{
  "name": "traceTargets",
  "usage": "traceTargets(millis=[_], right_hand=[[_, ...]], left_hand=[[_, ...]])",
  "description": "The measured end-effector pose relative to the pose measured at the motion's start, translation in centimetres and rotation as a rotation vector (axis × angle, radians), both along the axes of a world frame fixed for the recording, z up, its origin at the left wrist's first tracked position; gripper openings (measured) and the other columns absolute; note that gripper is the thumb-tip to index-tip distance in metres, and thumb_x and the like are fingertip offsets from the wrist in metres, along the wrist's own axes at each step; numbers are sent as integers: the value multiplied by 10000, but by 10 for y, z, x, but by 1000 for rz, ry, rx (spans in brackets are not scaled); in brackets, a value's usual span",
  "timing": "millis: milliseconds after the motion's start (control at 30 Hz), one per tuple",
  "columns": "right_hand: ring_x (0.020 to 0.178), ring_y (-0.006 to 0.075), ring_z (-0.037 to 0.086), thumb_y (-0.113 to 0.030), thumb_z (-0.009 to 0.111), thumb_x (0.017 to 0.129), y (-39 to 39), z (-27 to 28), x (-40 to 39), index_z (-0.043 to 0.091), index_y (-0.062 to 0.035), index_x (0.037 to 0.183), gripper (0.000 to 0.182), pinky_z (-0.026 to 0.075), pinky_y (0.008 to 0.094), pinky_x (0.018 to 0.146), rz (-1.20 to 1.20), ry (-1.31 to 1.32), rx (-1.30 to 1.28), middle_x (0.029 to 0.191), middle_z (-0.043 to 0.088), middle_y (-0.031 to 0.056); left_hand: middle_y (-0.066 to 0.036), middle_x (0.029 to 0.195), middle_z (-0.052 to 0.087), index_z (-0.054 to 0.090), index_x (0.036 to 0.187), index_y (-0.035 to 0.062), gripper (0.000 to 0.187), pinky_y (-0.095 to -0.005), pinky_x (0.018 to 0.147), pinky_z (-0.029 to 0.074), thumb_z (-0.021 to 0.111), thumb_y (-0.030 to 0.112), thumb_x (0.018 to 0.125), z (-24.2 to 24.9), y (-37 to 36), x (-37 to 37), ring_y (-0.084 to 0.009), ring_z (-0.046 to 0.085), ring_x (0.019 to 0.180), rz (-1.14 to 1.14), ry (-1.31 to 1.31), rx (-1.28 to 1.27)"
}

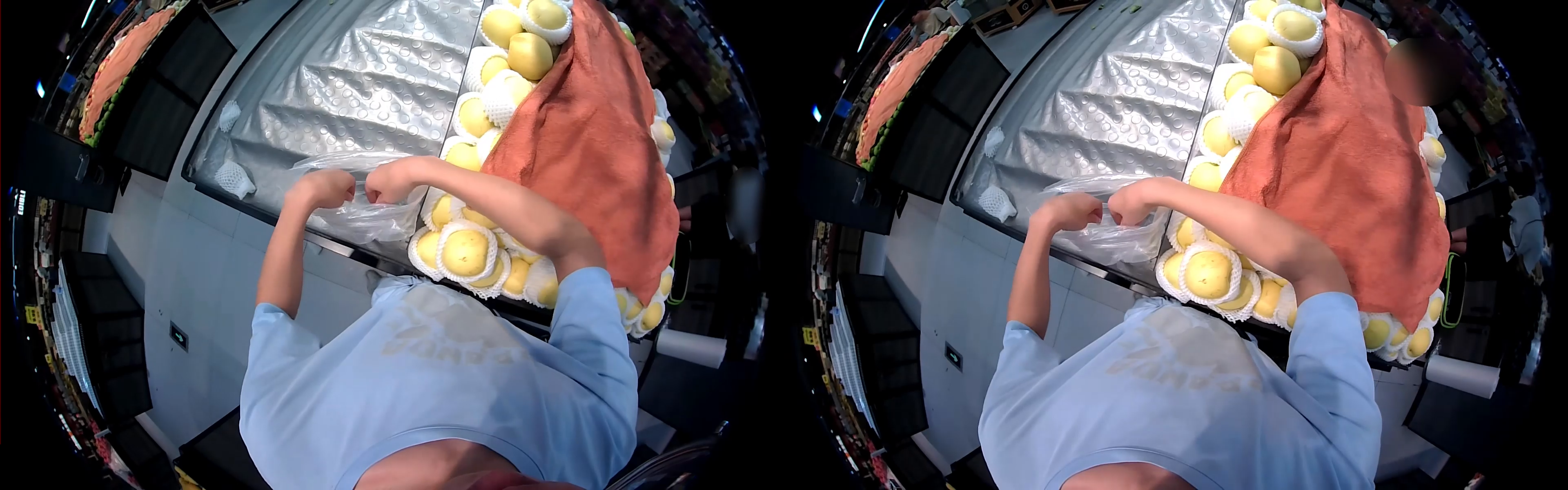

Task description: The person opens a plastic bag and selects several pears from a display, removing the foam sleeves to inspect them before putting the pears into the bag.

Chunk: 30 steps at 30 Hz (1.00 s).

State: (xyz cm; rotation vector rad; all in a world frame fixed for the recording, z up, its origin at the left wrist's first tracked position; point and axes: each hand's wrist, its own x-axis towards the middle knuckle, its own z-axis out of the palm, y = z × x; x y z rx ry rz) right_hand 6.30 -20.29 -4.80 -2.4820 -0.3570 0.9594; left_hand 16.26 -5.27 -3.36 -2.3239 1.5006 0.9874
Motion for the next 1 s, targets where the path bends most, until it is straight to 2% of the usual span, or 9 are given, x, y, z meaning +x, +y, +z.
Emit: traceTargets(millis=[200,433,500,667,733,800,833,933,1000], right_hand=[[1028,300,647,-203,634,848,20,22,-15,638,-91,1224,392,510,412,838,238,32,-151,1097,692,131],[1270,348,497,-314,781,794,30,34,-35,269,-187,1522,899,460,480,1005,75,18,-314,1506,315,141],[1306,353,464,-346,798,784,24,27,-37,213,-197,1539,967,446,493,1025,49,-8,-354,1544,236,147],[1232,360,540,-325,789,797,-5,20,-11,476,-50,1394,728,499,441,973,-63,-18,-349,1437,429,162],[1133,346,611,-296,771,817,-23,5,-1,602,1,1245,548,528,419,914,-119,-38,-307,1265,599,177],[828,268,711,-245,740,808,-36,10,-1,741,-6,922,265,553,407,713,-198,-279,-280,845,737,112],[824,262,703,-220,691,822,-41,11,3,740,4,897,240,546,412,696,-206,-226,-268,875,739,107],[1024,326,668,-276,698,878,-43,21,4,622,13,1216,451,527,413,855,-275,-88,-140,1047,714,168],[1002,271,690,-251,660,897,-37,38,-2,625,9,1208,406,527,391,855,-283,-172,-57,1003,733,127]], left_hand=[[-159,1070,694,644,1181,87,268,-383,815,508,583,176,936,36,8,-5,-322,663,936,6,55,-320],[-226,1095,682,270,1530,197,590,-389,865,501,481,405,1020,34,-40,-4,-364,658,1020,411,134,-192],[-235,1094,679,255,1533,201,607,-403,876,497,480,427,1016,-11,-40,11,-376,651,1037,278,82,-299],[-241,1152,655,394,1460,142,532,-457,901,487,551,332,989,0,-27,-8,-415,612,1087,159,-27,-376],[-230,1144,658,464,1394,111,468,-463,893,488,566,300,978,26,-15,-31,-416,613,1071,143,-37,-377],[-219,1136,662,535,1329,79,410,-469,885,490,581,267,968,36,-4,-45,-417,614,1055,125,-51,-385],[-215,1119,667,574,1267,60,362,-468,867,493,580,261,966,38,-1,-48,-413,621,1035,107,-66,-372],[-208,1086,677,630,1165,32,298,-464,828,497,587,243,959,54,1,-57,-406,634,990,101,-67,-393],[-206,1070,681,647,1124,22,275,-461,807,498,594,231,953,67,1,-65,-403,640,966,118,-49,-425]])
